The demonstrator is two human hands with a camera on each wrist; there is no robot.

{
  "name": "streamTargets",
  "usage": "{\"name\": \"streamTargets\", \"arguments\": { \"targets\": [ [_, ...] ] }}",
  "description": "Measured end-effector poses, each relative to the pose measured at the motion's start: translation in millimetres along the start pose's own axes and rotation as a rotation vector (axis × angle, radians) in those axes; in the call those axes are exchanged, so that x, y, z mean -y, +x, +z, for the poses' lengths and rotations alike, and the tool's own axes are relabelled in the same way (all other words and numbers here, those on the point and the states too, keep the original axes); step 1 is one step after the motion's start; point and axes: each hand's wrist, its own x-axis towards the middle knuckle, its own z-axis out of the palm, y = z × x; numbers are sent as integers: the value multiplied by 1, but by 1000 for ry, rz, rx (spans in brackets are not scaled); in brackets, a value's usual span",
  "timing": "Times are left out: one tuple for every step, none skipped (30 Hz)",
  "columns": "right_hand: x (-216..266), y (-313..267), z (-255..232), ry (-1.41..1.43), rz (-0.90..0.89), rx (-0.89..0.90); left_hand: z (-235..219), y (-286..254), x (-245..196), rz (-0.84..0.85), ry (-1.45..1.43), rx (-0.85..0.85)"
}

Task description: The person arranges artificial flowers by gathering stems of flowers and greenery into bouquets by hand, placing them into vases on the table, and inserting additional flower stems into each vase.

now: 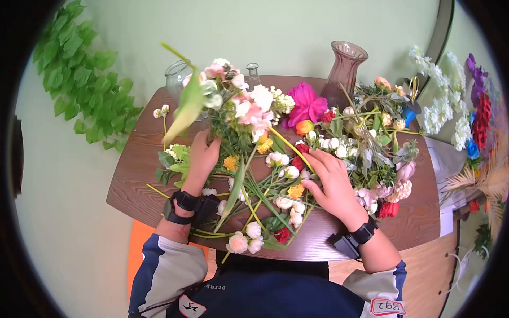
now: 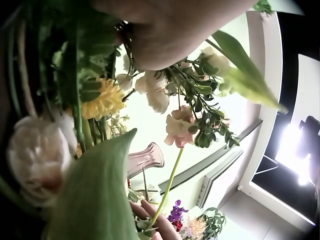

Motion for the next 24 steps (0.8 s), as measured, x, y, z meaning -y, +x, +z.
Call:
{"name": "streamTargets", "arguments": {
  "targets": [
    [-3,-1,1,-12,-4,5,-2,-1,-5,-182,-75,125],
    [-5,0,2,-26,-11,6,1,1,2,-184,-77,120],
    [-3,3,4,-27,-24,-70,7,4,16,-163,-173,172],
    [-3,7,3,-29,-30,-70,10,7,23,-139,-269,224],
    [-2,12,0,-44,-33,-71,11,11,31,-187,-323,263],
    [-3,16,-3,-59,-34,-70,13,14,38,-189,-326,261],
    [-3,27,-6,-88,-100,-149,12,19,37,-353,-446,355],
    [-2,38,-11,-90,-100,-149,10,23,34,-516,-564,450],
    [0,49,-18,-122,-65,-136,8,25,29,-563,-561,483],
    [1,58,-21,-152,-28,-120,11,24,32,-566,-560,485],
    [1,68,-21,-126,-44,-193,15,23,36,-569,-572,478],
    [0,78,-23,-107,-21,-205,18,24,38,-571,-584,468],
    [3,85,-22,-59,9,-250,18,23,37,-571,-582,465],
    [7,91,-20,-10,39,-291,18,19,35,-545,-608,441],
    [12,95,-16,-6,36,-288,16,18,34,-517,-632,415],
    [18,96,-10,7,16,-318,13,18,34,-524,-627,414],
    [22,94,-6,16,-4,-346,11,16,36,-502,-626,428],
    [20,91,-1,21,-1,-340,8,16,35,-480,-622,444],
    [15,87,3,-11,23,-274,3,17,29,-485,-619,444],
    [10,84,5,-44,48,-208,-2,18,20,-496,-624,422],
    [6,82,5,-57,64,-195,-3,17,17,-510,-631,403],
    [2,80,6,-54,71,-187,-1,16,20,-520,-628,408],
    [-3,80,5,14,126,-215,3,16,26,-390,-638,332],
    [-7,81,4,79,178,-245,7,16,32,-258,-647,253]
  ]
}}
